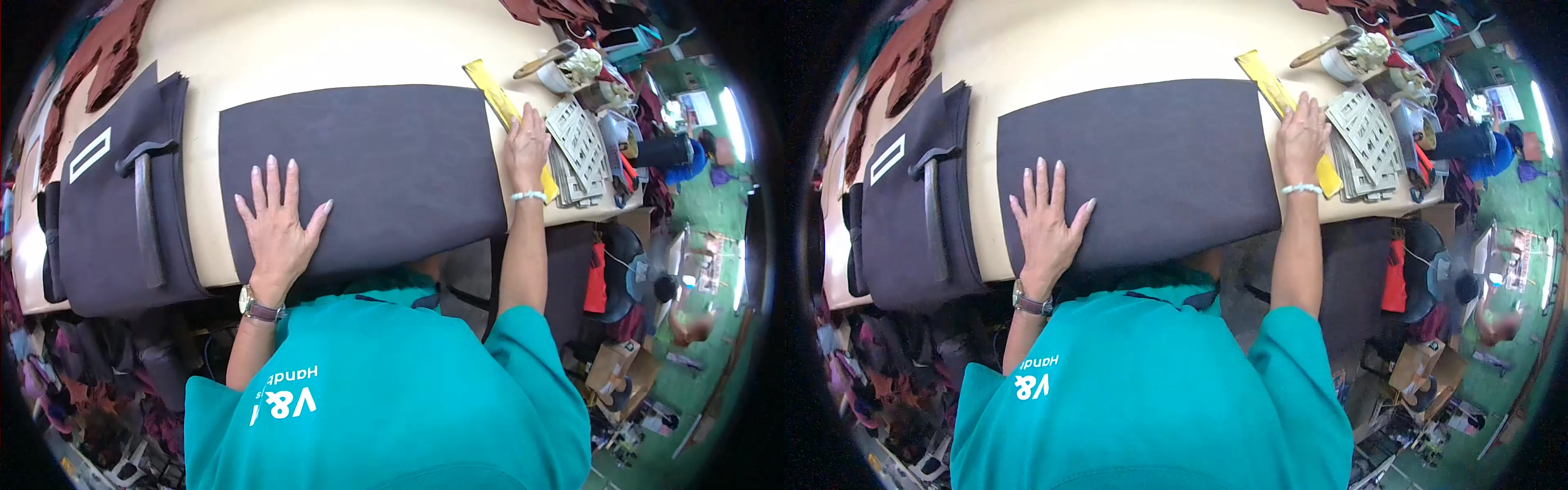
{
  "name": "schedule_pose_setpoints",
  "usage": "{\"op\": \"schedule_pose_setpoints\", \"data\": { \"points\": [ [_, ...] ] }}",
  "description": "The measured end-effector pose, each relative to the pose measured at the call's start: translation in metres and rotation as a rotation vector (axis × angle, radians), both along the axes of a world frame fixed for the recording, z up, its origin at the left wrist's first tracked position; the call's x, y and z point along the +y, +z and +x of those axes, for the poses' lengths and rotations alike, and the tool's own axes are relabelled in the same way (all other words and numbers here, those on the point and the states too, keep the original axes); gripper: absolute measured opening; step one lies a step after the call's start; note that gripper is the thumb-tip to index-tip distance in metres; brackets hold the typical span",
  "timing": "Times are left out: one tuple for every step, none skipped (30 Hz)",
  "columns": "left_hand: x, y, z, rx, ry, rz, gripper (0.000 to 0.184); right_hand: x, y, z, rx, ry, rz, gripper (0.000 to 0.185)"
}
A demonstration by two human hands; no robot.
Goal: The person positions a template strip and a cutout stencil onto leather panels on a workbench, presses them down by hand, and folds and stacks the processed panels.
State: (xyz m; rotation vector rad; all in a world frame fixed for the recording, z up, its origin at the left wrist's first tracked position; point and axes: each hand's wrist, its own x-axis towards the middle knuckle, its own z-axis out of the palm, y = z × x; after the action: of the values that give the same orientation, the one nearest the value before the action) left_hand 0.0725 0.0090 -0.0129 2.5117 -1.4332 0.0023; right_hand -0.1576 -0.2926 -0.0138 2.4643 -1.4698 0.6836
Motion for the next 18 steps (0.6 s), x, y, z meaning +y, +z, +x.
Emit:
{"op": "schedule_pose_setpoints", "data": {
  "points": [
    [0.000, 0.000, 0.000, 0.001, 0.000, -0.002, 0.070, -0.012, -0.006, -0.002, 0.005, -0.018, 0.065, 0.041],
    [0.001, -0.001, 0.000, -0.001, 0.006, -0.003, 0.070, -0.021, -0.009, 0.000, 0.010, -0.029, 0.131, 0.042],
    [0.000, 0.000, -0.001, -0.002, 0.017, -0.004, 0.070, -0.023, -0.008, 0.001, -0.074, -0.014, 0.121, 0.044],
    [0.000, 0.001, -0.002, 0.016, 0.029, -0.011, 0.070, -0.020, -0.007, 0.001, -0.155, 0.001, 0.115, 0.046],
    [0.000, 0.002, -0.003, 0.024, 0.033, -0.018, 0.070, -0.019, -0.009, 0.002, -0.218, 0.032, 0.018, 0.050],
    [0.001, 0.002, -0.003, 0.033, 0.031, -0.023, 0.070, -0.017, -0.009, 0.004, -0.304, 0.032, 0.053, 0.049],
    [0.003, 0.001, -0.003, 0.035, 0.029, -0.022, 0.071, -0.014, -0.004, 0.004, -0.354, 0.048, 0.088, 0.049],
    [0.004, 0.000, -0.003, 0.038, 0.022, -0.027, 0.071, -0.012, 0.007, 0.006, -0.404, 0.062, 0.117, 0.048],
    [0.003, -0.001, -0.002, 0.041, 0.016, -0.039, 0.071, -0.008, 0.020, 0.009, -0.415, 0.085, 0.088, 0.047],
    [0.002, -0.001, -0.002, 0.045, 0.020, -0.042, 0.071, -0.005, 0.036, 0.012, -0.424, 0.107, 0.057, 0.046],
    [0.002, -0.001, -0.002, 0.050, 0.020, -0.044, 0.072, -0.001, 0.052, 0.020, -0.517, 0.182, 0.011, 0.041],
    [0.003, -0.002, -0.002, 0.056, 0.015, -0.042, 0.072, 0.012, 0.075, 0.035, -0.618, 0.266, -0.018, 0.036],
    [0.003, -0.002, -0.002, 0.055, 0.011, -0.046, 0.072, 0.021, 0.090, 0.048, -0.657, 0.374, 0.021, 0.034],
    [0.003, -0.002, -0.003, 0.061, 0.011, -0.043, 0.073, 0.030, 0.099, 0.059, -0.694, 0.480, 0.055, 0.032],
    [0.004, -0.001, -0.003, 0.065, 0.009, -0.044, 0.073, 0.045, 0.103, 0.075, -0.704, 0.541, 0.207, 0.032],
    [0.003, 0.000, -0.002, 0.066, 0.007, -0.046, 0.073, 0.060, 0.105, 0.092, -0.713, 0.602, 0.356, 0.032],
    [0.003, 0.000, -0.002, 0.063, 0.003, -0.047, 0.074, 0.072, 0.102, 0.107, -0.580, 0.646, 0.410, 0.033],
    [0.004, 0.000, -0.002, 0.061, 0.000, -0.048, 0.074, 0.080, 0.094, 0.121, -0.445, 0.687, 0.464, 0.034]
  ]
}}
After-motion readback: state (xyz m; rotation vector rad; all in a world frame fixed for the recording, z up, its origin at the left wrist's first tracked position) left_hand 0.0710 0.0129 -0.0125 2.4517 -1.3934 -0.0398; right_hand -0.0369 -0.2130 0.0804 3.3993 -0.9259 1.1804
